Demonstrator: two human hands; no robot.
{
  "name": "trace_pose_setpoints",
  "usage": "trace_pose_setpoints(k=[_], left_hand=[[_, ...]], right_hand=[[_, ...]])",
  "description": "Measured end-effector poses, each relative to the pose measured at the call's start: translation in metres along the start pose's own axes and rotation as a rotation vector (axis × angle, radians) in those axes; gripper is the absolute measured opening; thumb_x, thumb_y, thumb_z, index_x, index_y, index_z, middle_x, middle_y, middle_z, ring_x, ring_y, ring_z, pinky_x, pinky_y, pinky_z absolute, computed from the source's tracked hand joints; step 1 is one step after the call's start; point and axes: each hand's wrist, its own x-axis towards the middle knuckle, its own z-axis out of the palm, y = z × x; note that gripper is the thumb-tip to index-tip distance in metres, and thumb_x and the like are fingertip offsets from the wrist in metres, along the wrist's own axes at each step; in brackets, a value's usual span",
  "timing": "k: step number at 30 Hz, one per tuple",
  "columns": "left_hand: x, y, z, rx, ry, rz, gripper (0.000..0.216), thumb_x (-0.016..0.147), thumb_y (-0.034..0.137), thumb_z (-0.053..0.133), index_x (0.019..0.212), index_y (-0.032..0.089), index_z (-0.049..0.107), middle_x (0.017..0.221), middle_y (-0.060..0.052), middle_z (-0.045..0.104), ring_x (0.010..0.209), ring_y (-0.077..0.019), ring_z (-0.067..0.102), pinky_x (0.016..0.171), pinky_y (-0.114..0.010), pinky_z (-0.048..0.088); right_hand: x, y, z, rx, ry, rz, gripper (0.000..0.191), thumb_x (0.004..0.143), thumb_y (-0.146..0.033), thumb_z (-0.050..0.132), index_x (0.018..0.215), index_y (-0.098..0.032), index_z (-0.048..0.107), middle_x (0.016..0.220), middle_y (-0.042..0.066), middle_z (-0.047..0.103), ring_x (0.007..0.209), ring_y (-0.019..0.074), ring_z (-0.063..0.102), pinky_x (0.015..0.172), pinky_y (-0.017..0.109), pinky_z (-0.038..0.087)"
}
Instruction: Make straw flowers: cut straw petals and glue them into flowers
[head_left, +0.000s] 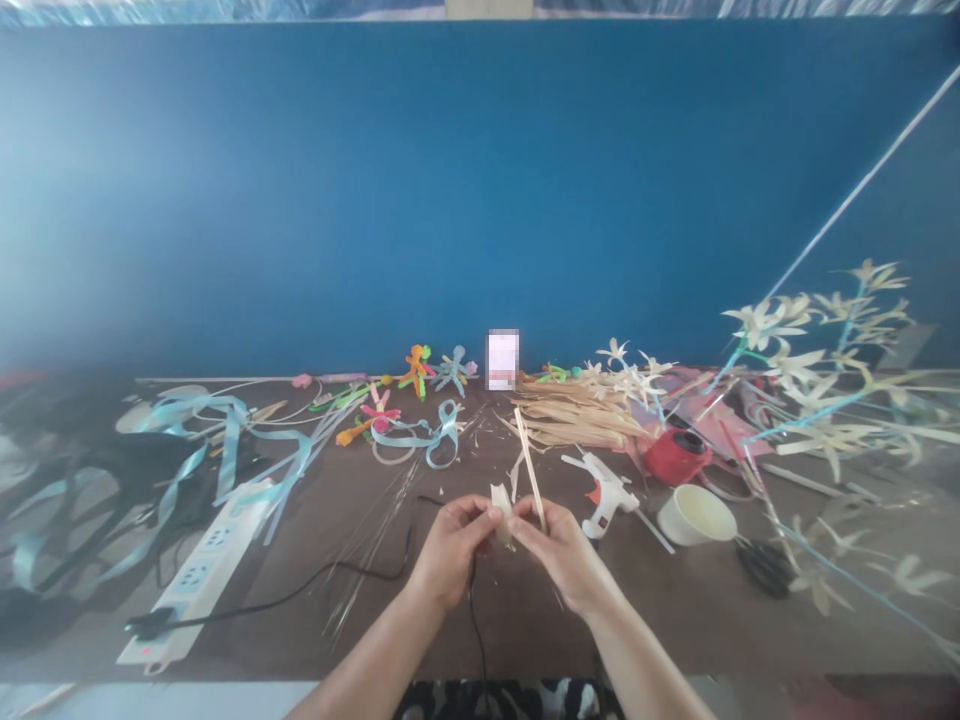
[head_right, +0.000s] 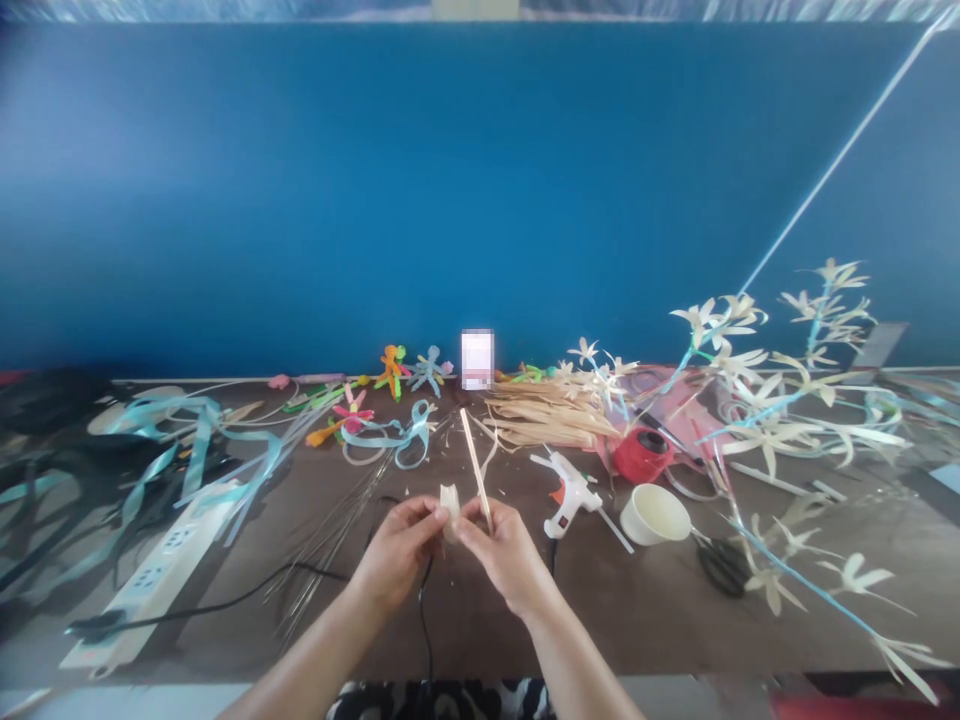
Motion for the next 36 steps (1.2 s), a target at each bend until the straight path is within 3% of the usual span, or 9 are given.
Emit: trace_pose_setpoints(k=[5,11,15,20,24,27,29,31,36], left_hand=[[-0.001,0.003,0.002,0.161,-0.01,0.078,0.019,0.062,0.03,0.064,0.067,0.013,0.057,0.053,0.003,0.051,0.047,-0.006,0.041,0.047,-0.019,0.031],[0.0,-0.001,0.007,-0.112,-0.045,-0.07,0.02,0.064,0.031,0.062,0.063,0.015,0.05,0.06,0.002,0.051,0.052,-0.0079,0.046,0.05,-0.02,0.037],[0.001,0.001,0.009,-0.096,-0.052,-0.076,0.022,0.066,0.035,0.059,0.066,0.015,0.052,0.061,0.001,0.051,0.054,-0.0087,0.046,0.048,-0.02,0.037],[0.005,-0.002,0.017,0.144,0.112,0.183,0.026,0.073,0.039,0.05,0.065,0.014,0.049,0.054,0.004,0.042,0.047,-0.0058,0.037,0.044,-0.017,0.03],[0.01,-0.009,0.027,0.133,0.28,0.322,0.024,0.075,0.037,0.048,0.064,0.015,0.045,0.056,0.005,0.04,0.05,-0.0061,0.036,0.047,-0.017,0.031],[0.012,-0.012,0.031,0.048,0.272,0.33,0.024,0.076,0.036,0.047,0.064,0.016,0.042,0.056,0.005,0.039,0.051,-0.0066,0.037,0.049,-0.017,0.033],[0.013,-0.013,0.031,0.031,0.253,0.333,0.023,0.076,0.036,0.046,0.065,0.017,0.041,0.057,0.005,0.039,0.052,-0.0069,0.038,0.05,-0.018,0.034],[0.013,-0.011,0.03,0.066,0.261,0.348,0.022,0.077,0.035,0.045,0.066,0.017,0.042,0.057,0.005,0.038,0.051,-0.0067,0.037,0.049,-0.018,0.033],[0.012,-0.006,0.024,0.189,0.297,0.42,0.024,0.076,0.036,0.047,0.063,0.017,0.042,0.054,0.006,0.036,0.049,-0.0063,0.033,0.049,-0.018,0.03]], right_hand=[[0.004,-0.001,0.002,0.134,0.058,0.03,0.025,0.068,-0.039,0.058,0.068,-0.016,0.049,0.045,-0.009,0.029,0.038,0.0031,0.02,0.035,0.018,0.012],[0.007,0.005,0.01,0.371,0.108,0.047,0.022,0.07,-0.035,0.057,0.068,-0.017,0.044,0.048,-0.009,0.031,0.038,0.0023,0.02,0.035,0.016,0.013],[0.008,0.001,0.007,0.215,0.127,0.021,0.023,0.07,-0.036,0.057,0.066,-0.016,0.046,0.046,-0.008,0.033,0.037,0.0032,0.022,0.035,0.017,0.015],[0.01,-0.002,0.011,0.009,0.158,-0.062,0.023,0.07,-0.037,0.057,0.064,-0.016,0.049,0.044,-0.006,0.037,0.039,0.0054,0.029,0.037,0.019,0.021],[0.013,0.005,0.021,0.352,0.136,0.016,0.023,0.068,-0.037,0.059,0.067,-0.018,0.046,0.04,-0.01,0.03,0.034,0.0035,0.022,0.034,0.017,0.016],[0.015,0.008,0.025,0.611,0.067,0.093,0.024,0.068,-0.035,0.06,0.066,-0.018,0.044,0.04,-0.011,0.027,0.033,0.0022,0.019,0.033,0.016,0.015],[0.015,0.007,0.024,0.659,0.034,0.123,0.023,0.069,-0.034,0.059,0.066,-0.018,0.043,0.041,-0.011,0.025,0.033,0.0021,0.017,0.033,0.016,0.014],[0.012,0.006,0.023,0.591,0.017,0.119,0.022,0.07,-0.035,0.058,0.067,-0.018,0.044,0.042,-0.011,0.025,0.034,0.0023,0.016,0.034,0.016,0.013],[0.002,0.004,0.02,0.142,0.037,-0.049,0.023,0.069,-0.034,0.059,0.06,-0.015,0.048,0.047,-0.007,0.033,0.041,0.0038,0.024,0.038,0.018,0.018]])
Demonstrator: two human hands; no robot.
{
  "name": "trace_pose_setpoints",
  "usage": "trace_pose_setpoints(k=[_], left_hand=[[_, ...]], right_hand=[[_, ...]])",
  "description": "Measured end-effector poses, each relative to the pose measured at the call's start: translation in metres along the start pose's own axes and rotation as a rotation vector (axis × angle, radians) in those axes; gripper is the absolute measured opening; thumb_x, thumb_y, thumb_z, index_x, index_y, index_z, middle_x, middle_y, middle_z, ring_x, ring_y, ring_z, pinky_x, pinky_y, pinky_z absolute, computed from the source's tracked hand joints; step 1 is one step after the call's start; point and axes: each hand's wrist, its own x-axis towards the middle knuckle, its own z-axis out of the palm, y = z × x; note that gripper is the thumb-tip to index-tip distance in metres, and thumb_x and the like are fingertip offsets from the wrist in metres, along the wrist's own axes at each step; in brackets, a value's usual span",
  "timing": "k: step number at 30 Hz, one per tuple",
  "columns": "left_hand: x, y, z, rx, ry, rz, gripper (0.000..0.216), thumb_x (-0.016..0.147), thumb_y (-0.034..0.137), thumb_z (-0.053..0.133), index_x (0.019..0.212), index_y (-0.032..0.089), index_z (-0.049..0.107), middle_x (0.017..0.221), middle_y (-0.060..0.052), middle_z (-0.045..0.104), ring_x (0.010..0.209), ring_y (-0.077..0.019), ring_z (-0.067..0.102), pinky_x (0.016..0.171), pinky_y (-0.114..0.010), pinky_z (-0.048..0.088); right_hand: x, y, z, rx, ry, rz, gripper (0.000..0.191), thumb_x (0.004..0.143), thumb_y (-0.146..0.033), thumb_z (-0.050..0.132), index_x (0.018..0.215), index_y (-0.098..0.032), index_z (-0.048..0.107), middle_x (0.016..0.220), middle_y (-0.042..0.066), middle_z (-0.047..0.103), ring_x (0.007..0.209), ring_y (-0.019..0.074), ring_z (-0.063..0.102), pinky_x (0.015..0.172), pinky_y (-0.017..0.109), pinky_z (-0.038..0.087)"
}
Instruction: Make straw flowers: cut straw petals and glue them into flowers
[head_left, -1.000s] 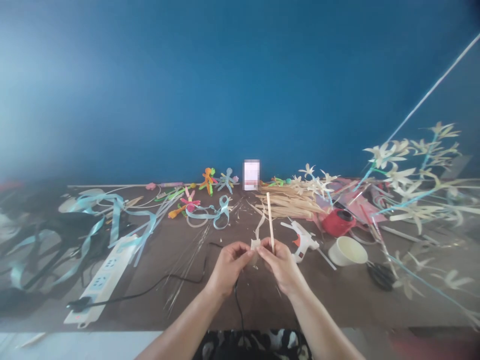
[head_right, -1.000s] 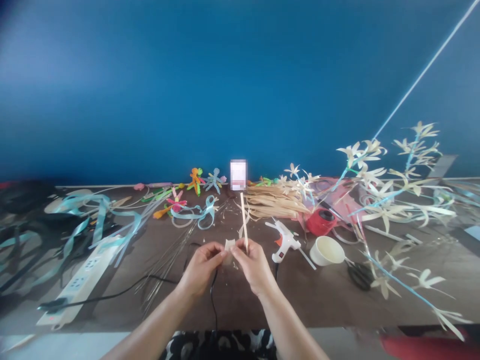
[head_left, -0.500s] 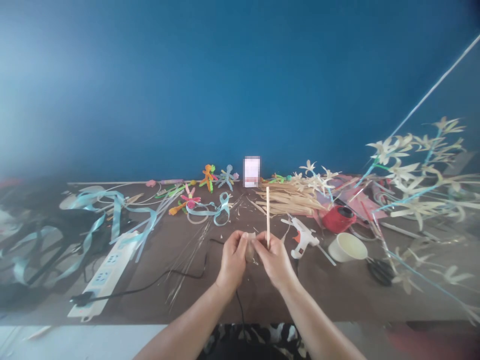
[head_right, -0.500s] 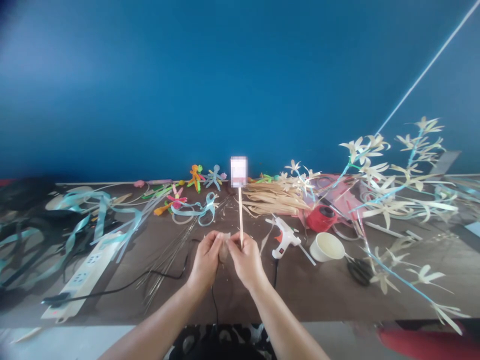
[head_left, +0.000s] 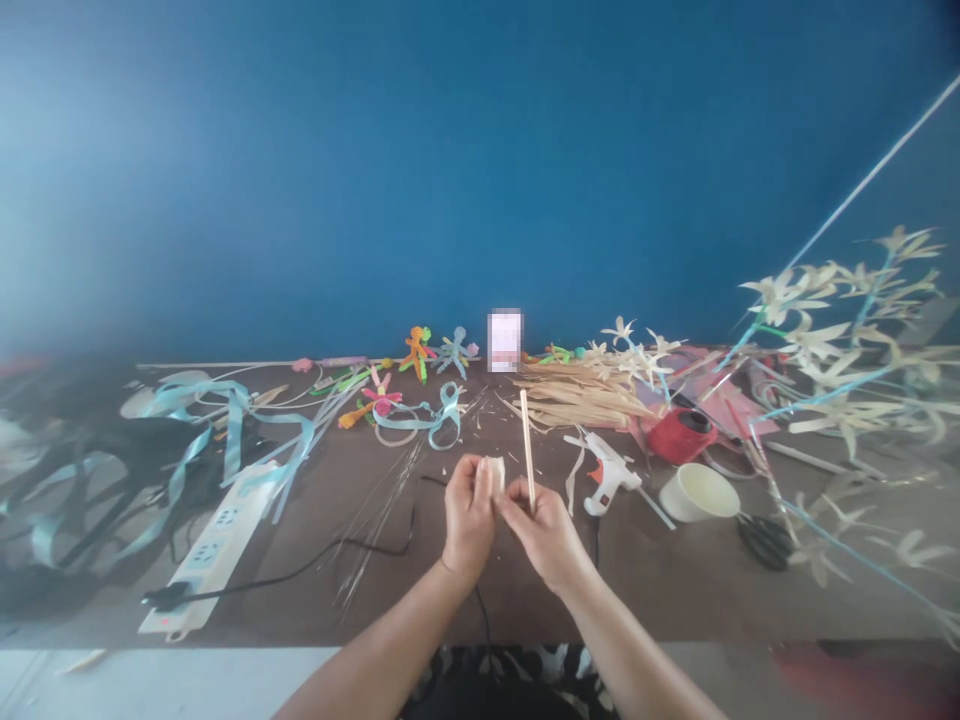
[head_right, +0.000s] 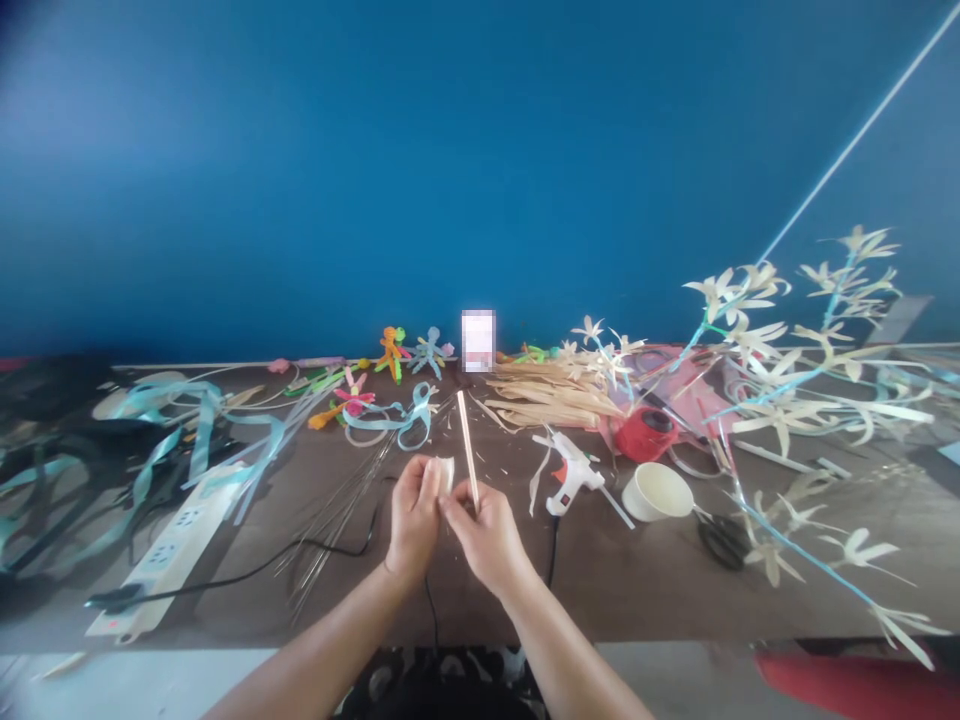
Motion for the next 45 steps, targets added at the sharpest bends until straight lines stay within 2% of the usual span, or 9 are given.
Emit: trace_pose_setpoints(k=[3,8,15,19,26,31,37,41,45], left_hand=[[0.001,-0.003,0.001,-0.029,0.009,-0.038,0.029,0.074,0.039,0.049,0.058,0.017,0.039,0.053,0.006,0.034,0.049,-0.0065,0.033,0.048,-0.018,0.03],[0.001,-0.009,0.004,-0.165,0.045,-0.152,0.03,0.071,0.043,0.05,0.059,0.018,0.039,0.054,0.005,0.036,0.049,-0.0068,0.035,0.047,-0.018,0.031],[-0.005,0.005,-0.001,0.157,-0.071,0.069,0.028,0.08,0.032,0.041,0.057,0.017,0.038,0.052,0.005,0.035,0.049,-0.0069,0.031,0.048,-0.018,0.029],[-0.006,0.006,-0.002,0.273,-0.108,0.112,0.026,0.079,0.029,0.043,0.057,0.016,0.04,0.053,0.004,0.036,0.052,-0.0073,0.032,0.049,-0.019,0.027],[0.002,-0.006,0.009,-0.107,-0.156,-0.128,0.029,0.075,0.037,0.048,0.056,0.017,0.038,0.051,0.005,0.033,0.047,-0.0063,0.032,0.046,-0.018,0.03],[0.0,-0.003,0.01,-0.164,-0.15,-0.227,0.033,0.074,0.044,0.047,0.057,0.015,0.045,0.049,0.004,0.041,0.044,-0.0063,0.035,0.043,-0.018,0.03],[-0.007,0.004,0.003,-0.106,-0.332,-0.243,0.027,0.072,0.04,0.051,0.063,0.015,0.048,0.048,0.005,0.041,0.042,-0.006,0.035,0.042,-0.018,0.029],[-0.003,0.003,-0.002,-0.112,-0.262,-0.239,0.026,0.071,0.039,0.053,0.062,0.015,0.048,0.051,0.004,0.045,0.043,-0.0058,0.037,0.043,-0.018,0.029],[0.002,-0.001,-0.005,-0.132,-0.198,-0.235,0.024,0.068,0.035,0.057,0.06,0.015,0.048,0.048,0.006,0.042,0.041,-0.0045,0.034,0.041,-0.017,0.025]], right_hand=[[-0.003,0.004,0.0,-0.05,0.017,-0.031,0.024,0.072,-0.034,0.056,0.06,-0.015,0.047,0.047,-0.007,0.033,0.042,0.0044,0.024,0.039,0.019,0.018],[-0.004,0.013,-0.002,0.108,-0.039,0.042,0.023,0.072,-0.035,0.056,0.064,-0.017,0.045,0.043,-0.009,0.029,0.038,0.0034,0.02,0.037,0.019,0.013],[0.005,0.002,-0.007,0.207,0.016,0.057,0.02,0.071,-0.034,0.058,0.076,-0.016,0.052,0.045,-0.009,0.034,0.036,0.002,0.021,0.035,0.017,0.013],[0.012,0.001,-0.007,0.361,0.042,0.098,0.021,0.067,-0.031,0.062,0.065,-0.016,0.049,0.041,-0.01,0.03,0.033,0.0011,0.02,0.033,0.015,0.012],[0.016,0.004,-0.011,0.665,0.001,0.279,0.024,0.067,-0.029,0.062,0.06,-0.017,0.042,0.041,-0.011,0.029,0.03,0.001,0.018,0.03,0.014,0.012],[0.019,0.004,-0.013,0.619,0.034,0.24,0.023,0.066,-0.031,0.064,0.063,-0.017,0.045,0.04,-0.011,0.033,0.029,0.0013,0.023,0.03,0.014,0.017],[0.022,0.007,-0.014,0.569,0.092,0.214,0.023,0.065,-0.033,0.064,0.066,-0.018,0.047,0.042,-0.009,0.037,0.032,0.0032,0.03,0.032,0.015,0.024],[0.018,0.008,-0.014,0.461,0.135,0.156,0.027,0.068,-0.042,0.058,0.069,-0.017,0.049,0.043,-0.009,0.036,0.031,0.0022,0.022,0.031,0.016,0.016],[0.011,0.009,-0.012,0.195,0.075,0.058,0.024,0.068,-0.036,0.06,0.065,-0.015,0.049,0.042,-0.009,0.032,0.035,0.0023,0.022,0.034,0.016,0.012]])
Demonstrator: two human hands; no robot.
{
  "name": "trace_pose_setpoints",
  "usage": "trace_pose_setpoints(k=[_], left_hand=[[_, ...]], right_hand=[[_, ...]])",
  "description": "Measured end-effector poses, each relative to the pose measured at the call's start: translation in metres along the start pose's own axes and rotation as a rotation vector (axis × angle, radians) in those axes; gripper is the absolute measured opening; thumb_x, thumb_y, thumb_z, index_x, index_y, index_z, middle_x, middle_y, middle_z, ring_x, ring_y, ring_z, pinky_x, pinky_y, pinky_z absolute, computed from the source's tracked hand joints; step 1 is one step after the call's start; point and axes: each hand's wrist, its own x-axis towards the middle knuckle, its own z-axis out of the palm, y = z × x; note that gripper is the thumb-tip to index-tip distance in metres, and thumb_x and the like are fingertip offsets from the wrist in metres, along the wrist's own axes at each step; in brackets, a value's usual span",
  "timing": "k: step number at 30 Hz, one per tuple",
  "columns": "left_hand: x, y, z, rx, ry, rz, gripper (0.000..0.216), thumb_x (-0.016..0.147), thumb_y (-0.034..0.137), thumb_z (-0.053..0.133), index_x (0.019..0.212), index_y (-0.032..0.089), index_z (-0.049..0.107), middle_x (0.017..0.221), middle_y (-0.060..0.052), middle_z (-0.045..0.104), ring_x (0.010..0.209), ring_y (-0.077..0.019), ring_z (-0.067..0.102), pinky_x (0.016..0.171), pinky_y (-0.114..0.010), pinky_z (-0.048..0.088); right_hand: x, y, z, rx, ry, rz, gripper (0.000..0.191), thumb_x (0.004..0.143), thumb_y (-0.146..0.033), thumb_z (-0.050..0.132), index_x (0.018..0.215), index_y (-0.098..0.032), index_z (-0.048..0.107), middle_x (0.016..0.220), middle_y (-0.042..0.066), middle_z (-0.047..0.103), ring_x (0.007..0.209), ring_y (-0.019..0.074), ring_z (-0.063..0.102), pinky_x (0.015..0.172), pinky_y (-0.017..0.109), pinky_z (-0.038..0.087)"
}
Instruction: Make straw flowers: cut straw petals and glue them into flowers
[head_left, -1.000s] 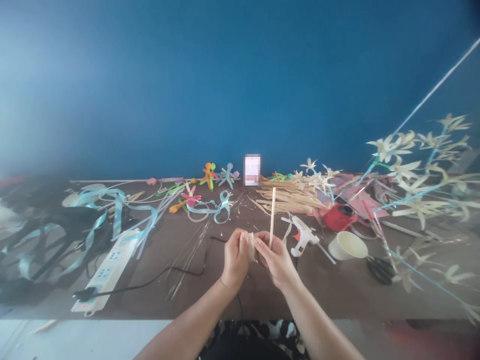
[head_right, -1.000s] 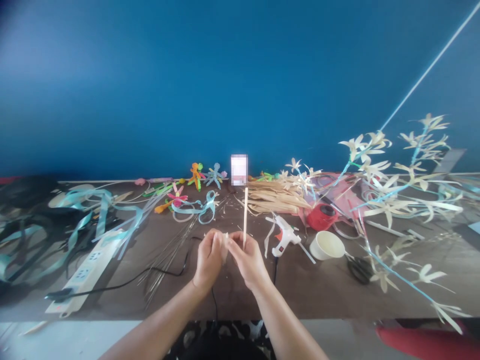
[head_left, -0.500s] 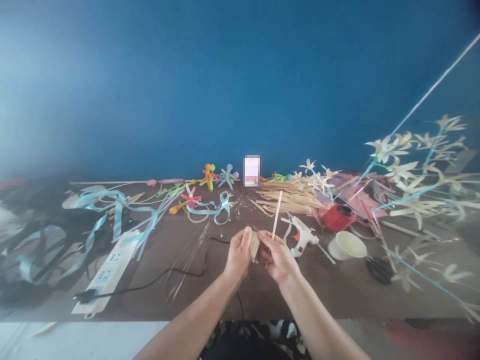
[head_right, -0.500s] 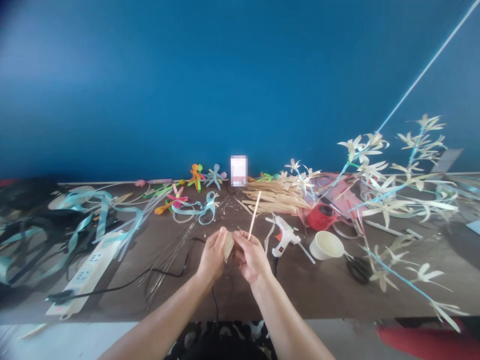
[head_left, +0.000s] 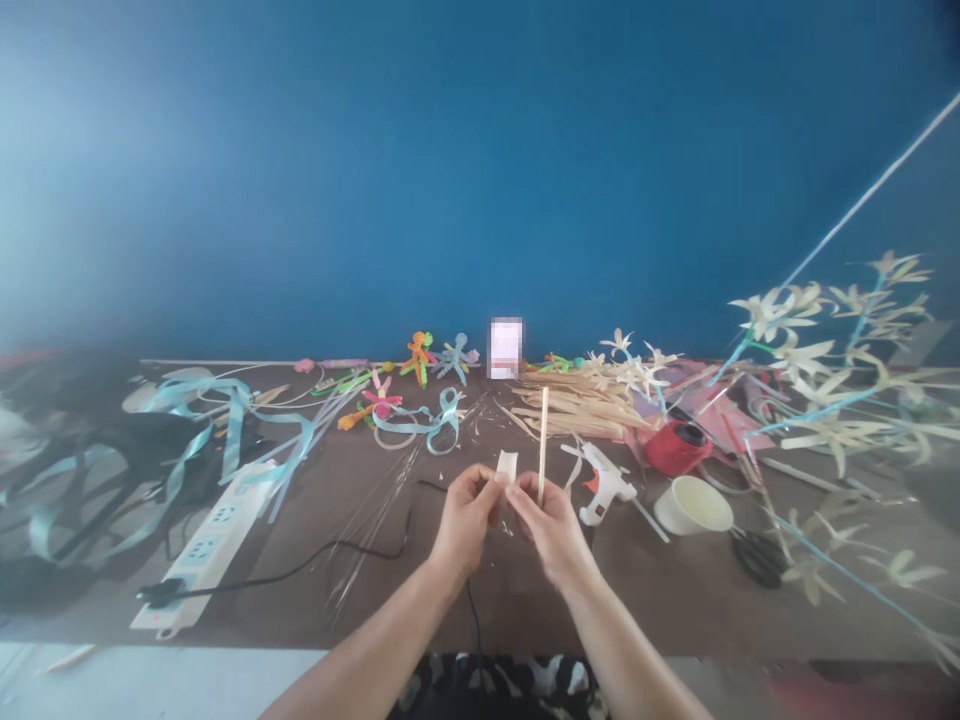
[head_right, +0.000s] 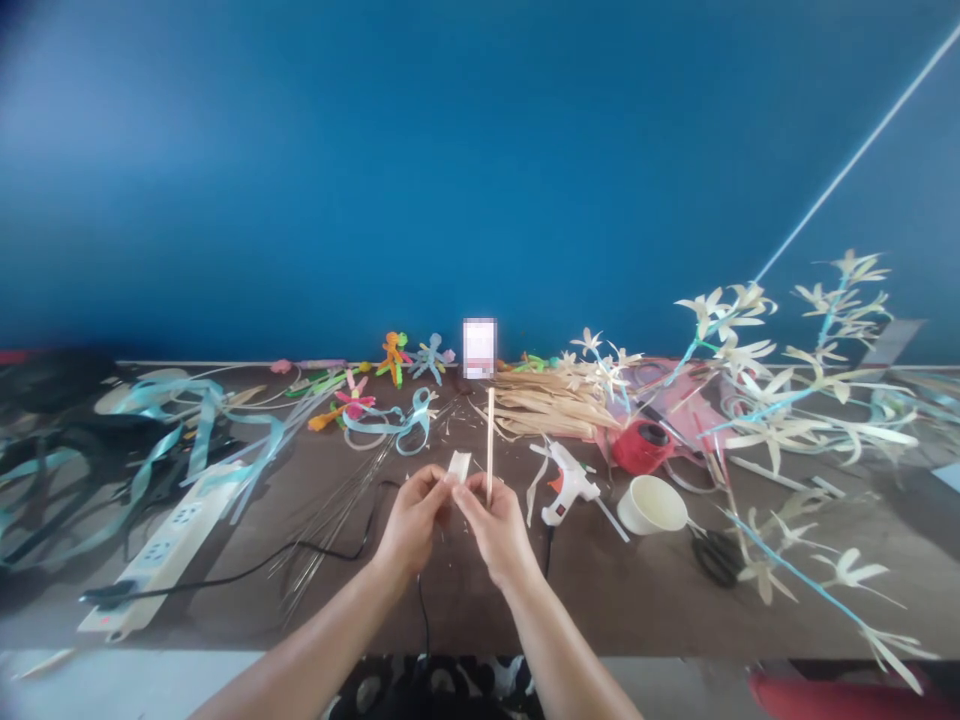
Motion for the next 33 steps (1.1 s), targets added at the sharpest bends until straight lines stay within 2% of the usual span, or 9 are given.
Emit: trace_pose_setpoints(k=[6,9,13,19,22,26,28,30,33], left_hand=[[-0.002,-0.004,-0.001,-0.324,-0.059,-0.162,0.021,0.068,0.029,0.059,0.059,0.014,0.048,0.052,0.005,0.044,0.044,-0.0039,0.036,0.042,-0.017,0.027],[-0.003,-0.002,-0.003,-0.393,-0.045,-0.235,0.019,0.065,0.028,0.062,0.062,0.013,0.051,0.055,0.004,0.047,0.045,-0.0039,0.039,0.042,-0.016,0.028],[-0.005,0.0,-0.006,-0.269,-0.039,-0.178,0.02,0.067,0.031,0.06,0.066,0.013,0.053,0.057,0.003,0.05,0.045,-0.0048,0.041,0.045,-0.017,0.031],[-0.011,0.007,-0.009,-0.03,-0.029,-0.019,0.018,0.065,0.03,0.062,0.071,0.014,0.055,0.061,0.001,0.054,0.053,-0.0084,0.046,0.053,-0.02,0.036],[-0.014,0.009,-0.009,-0.073,-0.089,-0.066,0.017,0.062,0.026,0.064,0.07,0.013,0.057,0.063,0.0,0.056,0.055,-0.0092,0.048,0.055,-0.021,0.037],[-0.014,0.005,-0.011,-0.292,-0.152,-0.214,0.012,0.064,0.023,0.063,0.067,0.013,0.056,0.062,0.0,0.055,0.05,-0.0058,0.046,0.052,-0.019,0.036],[-0.013,0.002,-0.012,-0.338,-0.161,-0.246,0.012,0.065,0.021,0.063,0.067,0.012,0.056,0.061,0.0,0.054,0.048,-0.0048,0.045,0.05,-0.018,0.035],[-0.013,0.001,-0.013,-0.304,-0.148,-0.222,0.012,0.065,0.021,0.063,0.068,0.012,0.056,0.062,-0.001,0.055,0.049,-0.0053,0.045,0.051,-0.018,0.036],[-0.015,0.004,-0.013,-0.095,-0.131,-0.115,0.013,0.065,0.023,0.063,0.069,0.013,0.057,0.061,0.0,0.055,0.052,-0.0076,0.047,0.053,-0.02,0.036]], right_hand=[[-0.001,0.003,0.003,0.205,-0.081,0.055,0.02,0.07,-0.031,0.06,0.067,-0.016,0.046,0.047,-0.009,0.035,0.036,0.0012,0.02,0.035,0.016,0.012],[0.001,0.005,0.003,0.24,-0.124,0.099,0.021,0.072,-0.033,0.058,0.066,-0.016,0.046,0.048,-0.008,0.038,0.035,0.0012,0.018,0.034,0.016,0.011],[-0.002,0.002,0.0,0.117,-0.126,0.118,0.023,0.073,-0.037,0.054,0.066,-0.017,0.047,0.046,-0.008,0.035,0.035,0.0022,0.017,0.034,0.017,0.01],[-0.012,-0.006,-0.002,-0.271,-0.035,-0.057,0.022,0.067,-0.035,0.061,0.064,-0.015,0.053,0.046,-0.006,0.039,0.041,0.0044,0.027,0.038,0.018,0.017],[-0.013,-0.002,-0.003,-0.146,-0.043,0.01,0.022,0.069,-0.035,0.059,0.066,-0.016,0.05,0.047,-0.007,0.038,0.038,0.0035,0.024,0.036,0.018,0.013],[-0.014,0.004,-0.005,0.149,-0.127,0.152,0.022,0.069,-0.033,0.06,0.071,-0.017,0.045,0.052,-0.007,0.042,0.035,0.0009,0.019,0.035,0.016,0.011],[-0.013,0.004,-0.006,0.181,-0.16,0.175,0.021,0.069,-0.032,0.061,0.07,-0.017,0.046,0.052,-0.007,0.042,0.035,0.0002,0.017,0.034,0.016,0.01],[-0.012,0.001,-0.006,0.145,-0.163,0.165,0.021,0.069,-0.032,0.061,0.069,-0.016,0.047,0.052,-0.007,0.042,0.035,0.0,0.017,0.034,0.016,0.01],[-0.008,-0.008,-0.007,0.054,-0.125,0.111,0.023,0.072,-0.036,0.057,0.07,-0.014,0.05,0.049,-0.006,0.04,0.036,0.001,0.019,0.034,0.017,0.01]])
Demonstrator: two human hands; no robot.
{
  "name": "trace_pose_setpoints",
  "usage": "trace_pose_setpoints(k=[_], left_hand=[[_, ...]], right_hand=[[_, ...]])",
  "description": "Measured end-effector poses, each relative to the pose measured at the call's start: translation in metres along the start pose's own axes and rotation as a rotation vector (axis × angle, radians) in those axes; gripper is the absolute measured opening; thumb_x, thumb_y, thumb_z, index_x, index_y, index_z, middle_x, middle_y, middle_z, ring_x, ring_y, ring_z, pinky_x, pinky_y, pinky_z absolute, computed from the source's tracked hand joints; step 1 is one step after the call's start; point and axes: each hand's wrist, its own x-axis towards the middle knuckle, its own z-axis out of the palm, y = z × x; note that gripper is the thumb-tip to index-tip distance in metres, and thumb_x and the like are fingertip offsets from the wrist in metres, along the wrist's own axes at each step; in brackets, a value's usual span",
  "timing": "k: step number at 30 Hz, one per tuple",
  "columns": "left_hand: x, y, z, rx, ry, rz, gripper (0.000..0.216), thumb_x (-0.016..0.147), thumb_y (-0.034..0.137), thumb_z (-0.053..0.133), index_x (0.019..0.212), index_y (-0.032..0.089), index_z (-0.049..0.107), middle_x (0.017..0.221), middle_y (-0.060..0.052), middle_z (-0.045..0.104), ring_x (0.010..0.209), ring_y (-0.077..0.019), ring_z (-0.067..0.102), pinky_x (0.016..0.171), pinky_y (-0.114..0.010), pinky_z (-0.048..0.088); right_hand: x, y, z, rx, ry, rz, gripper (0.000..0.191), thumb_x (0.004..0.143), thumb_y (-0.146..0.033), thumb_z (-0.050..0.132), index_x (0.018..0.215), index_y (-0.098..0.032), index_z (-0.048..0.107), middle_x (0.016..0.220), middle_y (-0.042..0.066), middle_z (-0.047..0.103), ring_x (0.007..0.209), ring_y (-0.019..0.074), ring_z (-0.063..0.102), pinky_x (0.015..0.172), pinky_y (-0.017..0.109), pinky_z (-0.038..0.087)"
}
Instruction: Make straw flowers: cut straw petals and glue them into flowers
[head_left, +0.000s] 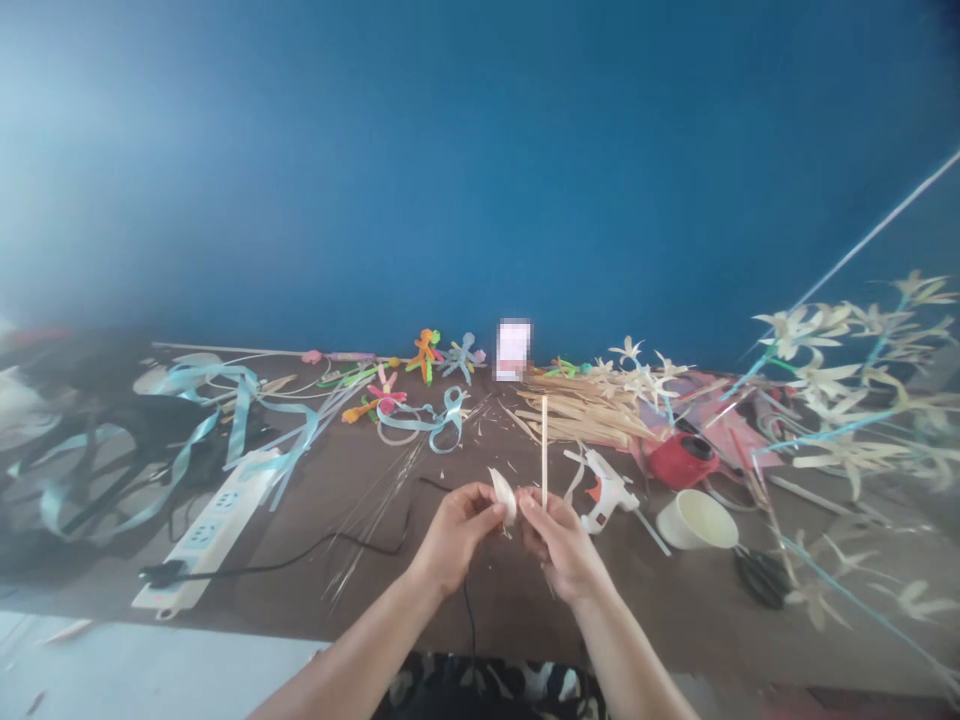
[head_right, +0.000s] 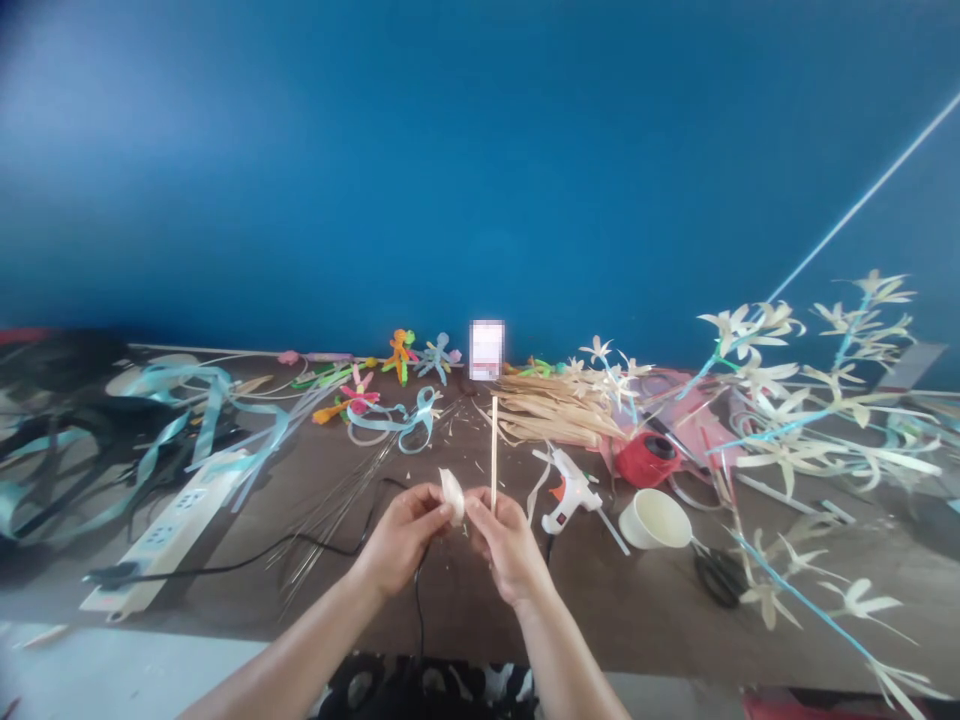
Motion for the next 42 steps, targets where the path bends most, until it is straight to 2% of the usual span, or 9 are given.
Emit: trace_pose_setpoints(k=[3,7,10,14,23,29,34,38,42], left_hand=[[-0.003,0.005,0.002,0.224,-0.008,0.071,0.014,0.065,0.026,0.061,0.071,0.014,0.058,0.061,-0.001,0.056,0.055,-0.0101,0.047,0.054,-0.021,0.036],[-0.002,0.008,0.001,0.337,0.056,0.165,0.014,0.066,0.028,0.059,0.071,0.015,0.057,0.062,0.0,0.055,0.058,-0.0111,0.047,0.055,-0.021,0.035],[0.002,0.005,0.001,0.278,0.091,0.155,0.016,0.068,0.03,0.056,0.062,0.015,0.053,0.052,0.003,0.048,0.05,-0.0087,0.042,0.05,-0.019,0.032],[0.005,0.0,0.0,0.132,0.05,0.057,0.018,0.07,0.033,0.054,0.064,0.016,0.05,0.05,0.004,0.045,0.045,-0.0072,0.039,0.045,-0.018,0.03],[0.001,-0.001,-0.009,0.403,0.042,0.107,0.016,0.068,0.031,0.056,0.064,0.015,0.055,0.05,0.002,0.05,0.044,-0.0081,0.042,0.043,-0.018,0.031],[0.001,0.002,-0.008,0.354,-0.078,-0.008,0.018,0.07,0.033,0.054,0.072,0.015,0.054,0.053,0.0,0.057,0.046,-0.0111,0.051,0.044,-0.021,0.038],[0.002,0.003,-0.006,0.281,-0.007,-0.021,0.023,0.067,0.035,0.058,0.079,0.015,0.055,0.054,0.002,0.056,0.047,-0.011,0.052,0.042,-0.02,0.038],[0.003,0.0,-0.006,0.254,0.049,-0.022,0.022,0.068,0.036,0.056,0.068,0.014,0.055,0.047,0.002,0.054,0.043,-0.0088,0.048,0.043,-0.019,0.036],[0.005,0.002,-0.005,0.206,0.026,-0.037,0.022,0.069,0.036,0.055,0.065,0.014,0.053,0.044,0.003,0.052,0.04,-0.0067,0.044,0.043,-0.018,0.033]], right_hand=[[0.005,-0.006,-0.001,-0.054,0.055,-0.02,0.024,0.07,-0.037,0.059,0.071,-0.014,0.052,0.046,-0.008,0.034,0.036,0.0019,0.019,0.035,0.017,0.01],[0.007,-0.003,-0.001,-0.079,0.136,-0.029,0.023,0.066,-0.035,0.063,0.071,-0.016,0.05,0.046,-0.009,0.031,0.036,0.0021,0.02,0.035,0.017,0.012],[0.006,0.002,0.002,0.003,0.115,-0.037,0.022,0.067,-0.033,0.061,0.07,-0.017,0.047,0.046,-0.01,0.029,0.036,0.002,0.019,0.035,0.017,0.012],[0.005,0.002,0.003,0.087,0.084,-0.028,0.021,0.07,-0.032,0.059,0.067,-0.016,0.046,0.047,-0.009,0.031,0.036,0.0017,0.018,0.035,0.017,0.009],[0.008,-0.008,-0.01,-0.223,0.069,-0.043,0.019,0.068,-0.032,0.061,0.069,-0.015,0.053,0.044,-0.009,0.031,0.037,0.0025,0.021,0.036,0.018,0.01],[0.008,0.002,-0.009,-0.058,0.08,0.004,0.016,0.068,-0.028,0.059,0.067,-0.016,0.049,0.044,-0.009,0.031,0.036,0.0019,0.02,0.035,0.017,0.01],[0.007,0.006,-0.005,-0.121,0.112,-0.011,0.017,0.066,-0.029,0.06,0.065,-0.015,0.051,0.043,-0.009,0.033,0.037,0.0022,0.022,0.035,0.017,0.012],[0.006,0.01,-0.002,0.046,0.096,0.006,0.015,0.066,-0.026,0.059,0.065,-0.016,0.048,0.043,-0.01,0.028,0.036,0.0018,0.018,0.035,0.016,0.011],[0.008,0.01,-0.001,0.136,0.105,-0.007,0.015,0.066,-0.025,0.06,0.068,-0.016,0.048,0.046,-0.009,0.032,0.036,0.0013,0.018,0.035,0.016,0.012]])
